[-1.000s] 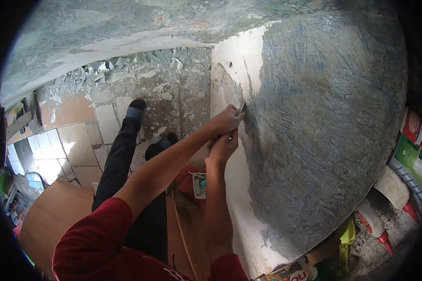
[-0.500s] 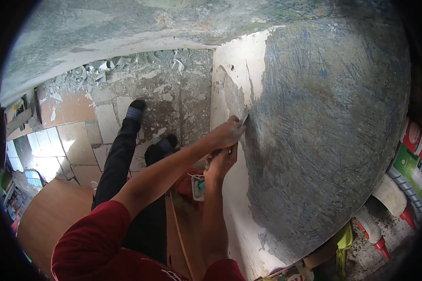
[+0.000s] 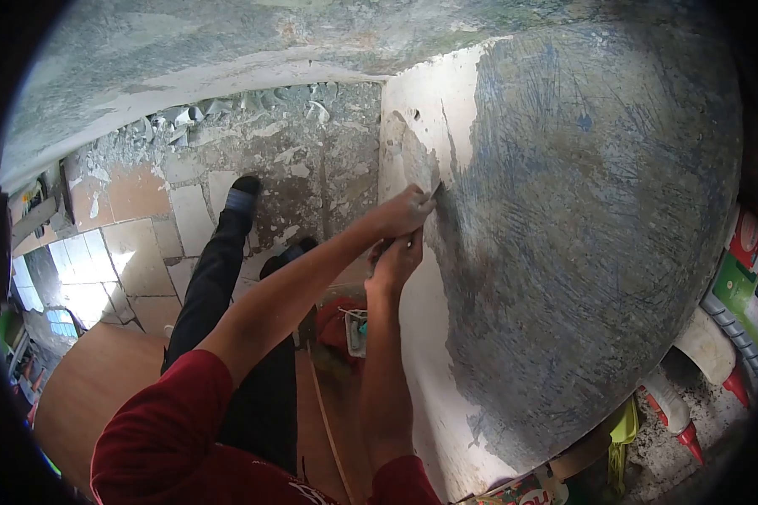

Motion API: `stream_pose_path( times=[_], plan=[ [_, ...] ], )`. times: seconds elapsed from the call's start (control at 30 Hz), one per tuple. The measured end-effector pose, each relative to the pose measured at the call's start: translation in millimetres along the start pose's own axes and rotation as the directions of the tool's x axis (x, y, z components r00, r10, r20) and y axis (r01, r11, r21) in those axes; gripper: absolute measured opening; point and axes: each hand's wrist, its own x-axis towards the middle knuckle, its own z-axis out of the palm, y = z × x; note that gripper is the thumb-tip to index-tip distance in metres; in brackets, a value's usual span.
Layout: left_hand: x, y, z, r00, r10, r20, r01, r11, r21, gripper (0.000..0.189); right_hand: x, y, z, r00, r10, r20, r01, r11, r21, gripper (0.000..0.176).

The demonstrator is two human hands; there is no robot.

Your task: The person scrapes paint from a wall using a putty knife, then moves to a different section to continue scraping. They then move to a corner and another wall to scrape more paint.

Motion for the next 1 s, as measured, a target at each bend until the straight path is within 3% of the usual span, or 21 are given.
stream_pose_path(
  times=[0.1, 0.23, 0.3, 0.43, 0.6, 0.7, 0.8, 0.87, 1.0],
  plan=[
    [-15, 0, 20, 0.998, 0.063, 0.025, -0.063, 0.998, 0.001, 0.046, -7, -1, -8, 0.998, 0.039, -0.041, -0.04, 0.999, -0.026, 0.019],
    [5, 13, -2, 0.983, -0.181, 0.026, 0.182, 0.982, -0.052, 0.045, 9, -10, -7, 0.999, 0.033, 0.038, -0.032, 0.999, -0.026, 0.017],
    [9, 0, 3, 0.992, -0.123, 0.03, 0.123, 0.992, 0.001, 0.044, 11, -5, 0, 0.998, -0.011, 0.065, 0.014, 0.999, -0.038, 0.017],
    [-31, 34, 9, 0.995, -0.091, 0.033, 0.092, 0.995, -0.043, 0.044, -32, -11, -10, 0.998, -0.019, -0.066, 0.018, 1.0, -0.022, 0.02],
    [-5, 24, -2, 0.996, -0.09, 0.016, 0.091, 0.996, -0.027, 0.041, 1, -6, -6, 0.999, -0.019, 0.043, 0.017, 0.999, 0.042, 0.022],
    [-19, 10, 20, 0.993, 0.11, 0.052, -0.115, 0.987, 0.115, 0.04, -24, 0, -9, 0.998, -0.06, -0.011, 0.061, 0.996, 0.073, 0.022],
    [-43, 54, 10, 0.997, -0.083, 0.004, 0.083, 0.996, -0.018, 0.04, -34, -7, -16, 0.998, -0.019, -0.057, 0.025, 0.994, 0.109, 0.023],
    [-26, 50, -2, 0.992, -0.121, 0.035, 0.121, 0.993, -0.005, 0.038, -18, -9, -12, 1.0, -0.024, 0.014, 0.022, 0.994, 0.103, 0.024],
    [-23, 38, -4, 0.999, -0.032, 0.013, 0.033, 0.997, -0.066, 0.036, -19, -4, -3, 0.999, -0.04, -0.004, 0.04, 0.996, 0.078, 0.025]
  ],
)
